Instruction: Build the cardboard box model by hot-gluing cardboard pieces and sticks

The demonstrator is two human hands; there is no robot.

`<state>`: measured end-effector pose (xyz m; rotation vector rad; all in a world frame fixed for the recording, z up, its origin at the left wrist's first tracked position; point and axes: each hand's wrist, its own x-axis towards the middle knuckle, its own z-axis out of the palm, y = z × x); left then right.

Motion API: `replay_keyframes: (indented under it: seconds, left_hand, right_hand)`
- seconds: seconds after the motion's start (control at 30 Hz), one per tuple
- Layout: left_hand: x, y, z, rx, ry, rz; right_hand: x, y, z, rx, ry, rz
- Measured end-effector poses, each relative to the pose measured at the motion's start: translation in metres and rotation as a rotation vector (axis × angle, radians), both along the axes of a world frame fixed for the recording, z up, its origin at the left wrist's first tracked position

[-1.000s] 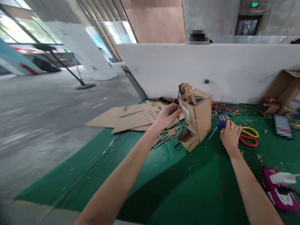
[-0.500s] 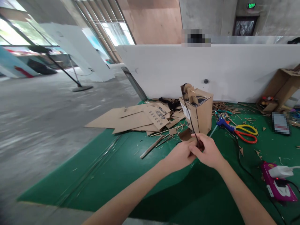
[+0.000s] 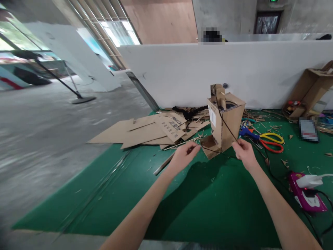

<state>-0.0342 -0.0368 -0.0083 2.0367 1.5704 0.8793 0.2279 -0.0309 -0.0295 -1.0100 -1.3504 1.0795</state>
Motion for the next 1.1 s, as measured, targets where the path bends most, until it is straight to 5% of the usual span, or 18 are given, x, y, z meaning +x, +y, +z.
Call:
replay_keyframes:
  seconds: [0.13,0.3,0.53,0.83,1.0,1.1]
  left_hand:
    - [-0.007,0.008,-0.010,0.058,0.049,0.165]
    - [0.004,0.013,-0.024,0.035,0.257,0.184]
    - [0.009,0.016,-0.027,-0.027,0.357,0.106]
    - [0.007,0.014,-0.029,-0.012,0.384,0.111]
    - [0.002,0.012,-0.026,0.030,0.491,-0.059]
    - [0.003,0.007,-0.025,0.022,0.511,-0.070]
  right_hand:
    - [-0.012,0.000,-0.014,0.058,-0.209,-0.030]
    - [-0.021,0.002,-0.025,0.104,-0.405,-0.047]
    - [-0.025,0.006,-0.033,0.169,-0.705,-0.092]
    - [-0.026,0.011,-0.041,0.184,-0.676,-0.109]
    - [-0.020,0.004,-0.031,0.208,-0.780,-0.165]
    - [-0.015,-0.005,-0.024,0.278,-0.838,-0.081]
